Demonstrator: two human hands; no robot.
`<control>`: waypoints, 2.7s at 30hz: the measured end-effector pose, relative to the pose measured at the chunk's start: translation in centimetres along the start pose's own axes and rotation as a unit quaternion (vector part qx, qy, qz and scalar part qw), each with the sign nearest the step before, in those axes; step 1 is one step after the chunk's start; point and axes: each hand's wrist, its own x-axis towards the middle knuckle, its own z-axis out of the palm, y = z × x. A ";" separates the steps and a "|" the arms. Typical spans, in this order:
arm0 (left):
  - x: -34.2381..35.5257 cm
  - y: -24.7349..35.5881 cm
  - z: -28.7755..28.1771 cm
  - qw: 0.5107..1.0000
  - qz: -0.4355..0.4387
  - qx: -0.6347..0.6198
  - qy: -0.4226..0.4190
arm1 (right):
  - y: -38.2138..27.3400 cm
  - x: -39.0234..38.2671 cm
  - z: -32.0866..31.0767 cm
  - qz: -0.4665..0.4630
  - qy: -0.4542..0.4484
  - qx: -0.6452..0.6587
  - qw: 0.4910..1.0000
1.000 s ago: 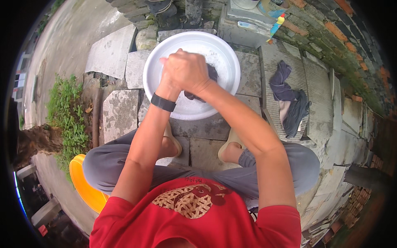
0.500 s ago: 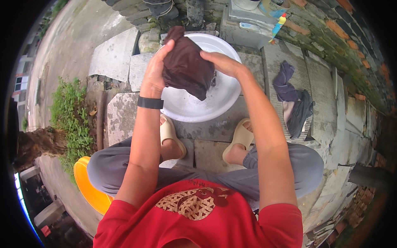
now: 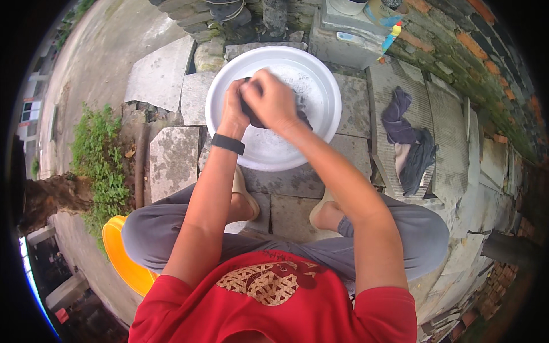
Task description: The person washes a dark garment by hand in a white basin filled with soapy water, repeatedly scrubbing, wringing, and rinsing it. They then transfer the garment to a yellow bucket and continue wringing it out before returning it to the basin for further washing.
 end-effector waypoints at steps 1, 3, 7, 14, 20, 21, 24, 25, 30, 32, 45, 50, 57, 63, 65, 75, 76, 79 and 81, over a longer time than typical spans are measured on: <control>0.1 -0.5 -0.6 0.997 -0.027 -0.066 -0.036 | -0.8 -1.3 1.0 -0.090 -0.033 -0.022 0.995; 0.3 -2.2 -1.4 0.993 -0.035 -0.065 -0.094 | -0.6 -1.5 1.1 -0.187 -0.022 -0.074 0.979; -2.5 -4.1 4.1 0.993 -0.025 0.050 0.101 | 2.4 1.8 -1.9 -0.122 0.063 -0.148 0.979; 0.8 -3.9 -2.2 0.996 -0.052 -0.010 -0.076 | 1.5 -0.3 1.1 -0.027 -0.009 -0.087 0.996; 3.5 -0.9 -0.9 0.980 -0.022 0.135 0.147 | 16.6 4.8 -3.0 0.326 -0.011 0.127 0.937; 4.6 -1.0 -1.9 0.977 0.001 0.161 0.141 | 18.0 4.8 -3.4 0.277 -0.024 0.118 0.953; 7.1 -2.6 -4.1 0.928 0.122 0.330 0.119 | 19.4 4.4 -1.6 0.154 -0.026 -0.010 0.988; 7.8 -3.4 -4.5 0.895 0.167 0.398 0.109 | 19.2 3.9 -0.5 0.105 -0.006 -0.071 0.992; 8.2 -7.4 -8.8 0.530 0.208 0.818 0.078 | 17.8 1.6 3.2 0.112 -0.169 -0.265 0.943; 8.6 -8.0 -9.6 0.549 0.096 0.828 0.063 | 19.8 0.8 3.4 0.142 -0.249 -0.265 0.921; 7.8 -5.3 -6.9 0.991 -0.020 0.042 0.129 | 17.6 4.9 1.5 0.230 -0.001 0.221 0.948; 7.7 -5.9 -7.6 0.981 -0.129 -0.112 0.094 | 9.2 1.9 4.5 -0.052 -0.114 -0.040 0.991; 4.3 -6.7 0.3 0.980 -0.081 0.001 0.181 | 12.5 6.0 2.5 0.059 -0.035 -0.217 0.974; 7.2 -8.6 -6.4 0.992 0.046 0.039 -0.109 | 9.2 2.2 4.4 -0.109 -0.038 -0.085 0.990; 3.1 -6.2 2.1 0.982 -0.092 -0.011 0.165 | 11.1 5.0 1.6 0.046 0.008 -0.161 0.986; 3.3 -0.2 2.7 0.975 -0.088 0.192 0.075 | 5.5 4.6 0.4 0.087 0.033 -0.121 0.988; 0.9 1.3 5.4 0.961 -0.114 0.249 0.032 | 7.4 4.9 -1.5 0.117 0.041 -0.122 0.985; 1.2 4.0 6.8 0.871 -0.108 0.470 -0.093 | 11.0 4.7 -3.8 0.293 0.042 0.130 0.946; 0.7 6.6 6.7 0.835 -0.091 0.527 -0.133 | 7.1 3.5 -3.6 0.359 -0.038 0.267 0.893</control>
